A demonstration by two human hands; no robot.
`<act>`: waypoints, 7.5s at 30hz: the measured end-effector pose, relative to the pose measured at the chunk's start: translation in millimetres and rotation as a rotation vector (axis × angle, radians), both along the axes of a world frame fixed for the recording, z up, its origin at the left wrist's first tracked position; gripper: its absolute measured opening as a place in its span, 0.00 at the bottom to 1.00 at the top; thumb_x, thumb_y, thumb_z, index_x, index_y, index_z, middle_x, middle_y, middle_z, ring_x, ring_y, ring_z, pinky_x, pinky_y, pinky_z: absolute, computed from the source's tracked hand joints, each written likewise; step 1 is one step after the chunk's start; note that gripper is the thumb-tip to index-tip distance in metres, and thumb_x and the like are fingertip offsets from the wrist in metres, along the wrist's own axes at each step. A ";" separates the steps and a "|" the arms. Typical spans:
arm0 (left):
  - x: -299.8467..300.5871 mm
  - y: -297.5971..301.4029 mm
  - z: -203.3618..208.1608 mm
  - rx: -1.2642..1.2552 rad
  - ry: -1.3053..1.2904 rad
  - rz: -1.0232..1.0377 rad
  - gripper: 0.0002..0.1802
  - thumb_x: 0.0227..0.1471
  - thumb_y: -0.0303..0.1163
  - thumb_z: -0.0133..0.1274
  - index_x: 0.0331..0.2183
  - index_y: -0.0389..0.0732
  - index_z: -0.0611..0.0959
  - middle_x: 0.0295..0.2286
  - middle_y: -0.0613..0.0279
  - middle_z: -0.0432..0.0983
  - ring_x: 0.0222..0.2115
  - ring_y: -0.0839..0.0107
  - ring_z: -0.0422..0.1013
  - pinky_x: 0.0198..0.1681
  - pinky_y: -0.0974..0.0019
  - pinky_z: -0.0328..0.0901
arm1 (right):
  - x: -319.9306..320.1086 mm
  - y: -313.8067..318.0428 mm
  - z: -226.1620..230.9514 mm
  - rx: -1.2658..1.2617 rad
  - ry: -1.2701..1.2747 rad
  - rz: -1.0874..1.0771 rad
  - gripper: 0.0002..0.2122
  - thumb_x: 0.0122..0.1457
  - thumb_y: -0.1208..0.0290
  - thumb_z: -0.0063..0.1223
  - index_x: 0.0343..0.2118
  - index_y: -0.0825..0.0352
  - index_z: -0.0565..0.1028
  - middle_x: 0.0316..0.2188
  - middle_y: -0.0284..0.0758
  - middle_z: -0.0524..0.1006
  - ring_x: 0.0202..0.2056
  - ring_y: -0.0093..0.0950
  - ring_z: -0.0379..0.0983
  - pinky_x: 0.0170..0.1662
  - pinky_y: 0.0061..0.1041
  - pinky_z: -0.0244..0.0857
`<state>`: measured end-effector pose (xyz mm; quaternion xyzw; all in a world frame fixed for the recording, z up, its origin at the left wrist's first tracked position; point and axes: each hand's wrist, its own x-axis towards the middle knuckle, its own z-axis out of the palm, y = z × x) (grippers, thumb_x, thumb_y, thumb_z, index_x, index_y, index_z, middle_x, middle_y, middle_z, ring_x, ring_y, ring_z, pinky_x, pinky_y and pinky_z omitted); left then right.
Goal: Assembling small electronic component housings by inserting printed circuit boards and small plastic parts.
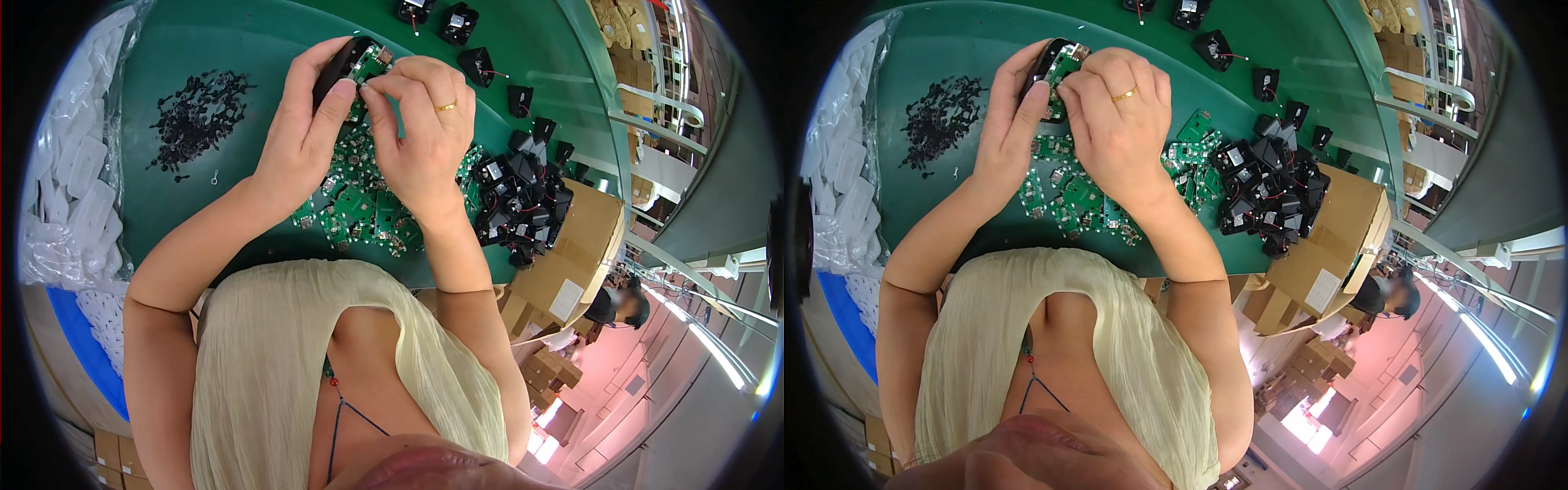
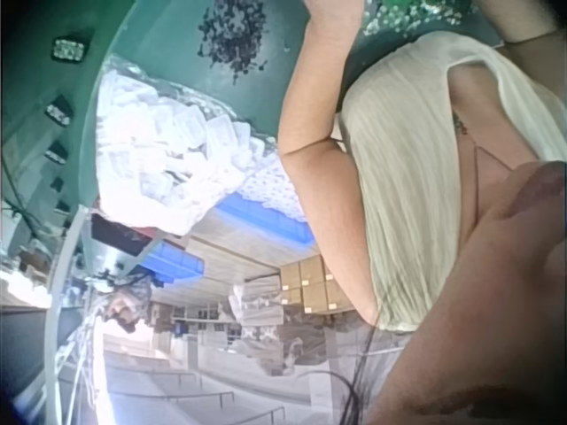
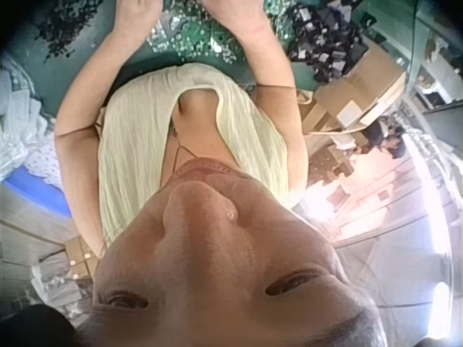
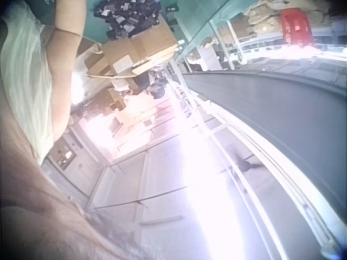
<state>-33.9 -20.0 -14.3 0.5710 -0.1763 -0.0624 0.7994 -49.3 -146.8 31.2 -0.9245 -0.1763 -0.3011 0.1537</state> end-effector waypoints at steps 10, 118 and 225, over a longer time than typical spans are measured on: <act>-2.7 1.0 3.5 0.022 0.008 -0.082 0.21 0.59 0.32 0.34 0.51 0.32 0.58 0.48 0.54 0.60 0.49 0.69 0.58 0.52 0.68 0.53 | 4.3 -9.0 1.3 -0.029 -0.055 0.151 0.09 0.36 0.78 0.54 0.24 0.65 0.71 0.31 0.31 0.70 0.36 0.29 0.68 0.38 0.27 0.57; 26.0 23.7 -2.7 0.235 0.482 -0.183 0.11 0.51 0.27 0.48 0.38 0.36 0.71 0.23 0.63 0.71 0.20 0.78 0.67 0.21 0.76 0.61 | -45.0 -19.6 -31.5 0.392 0.849 -0.259 0.17 0.42 0.74 0.61 0.34 0.69 0.65 0.26 0.40 0.69 0.27 0.33 0.69 0.30 0.27 0.64; 16.6 34.0 13.7 0.330 0.195 0.001 0.16 0.40 0.26 0.53 0.37 0.39 0.76 0.25 0.67 0.73 0.24 0.82 0.66 0.30 0.77 0.63 | 22.4 -8.5 5.1 -0.065 0.256 0.402 0.14 0.34 0.84 0.55 0.28 0.71 0.68 0.26 0.37 0.67 0.26 0.33 0.66 0.25 0.27 0.64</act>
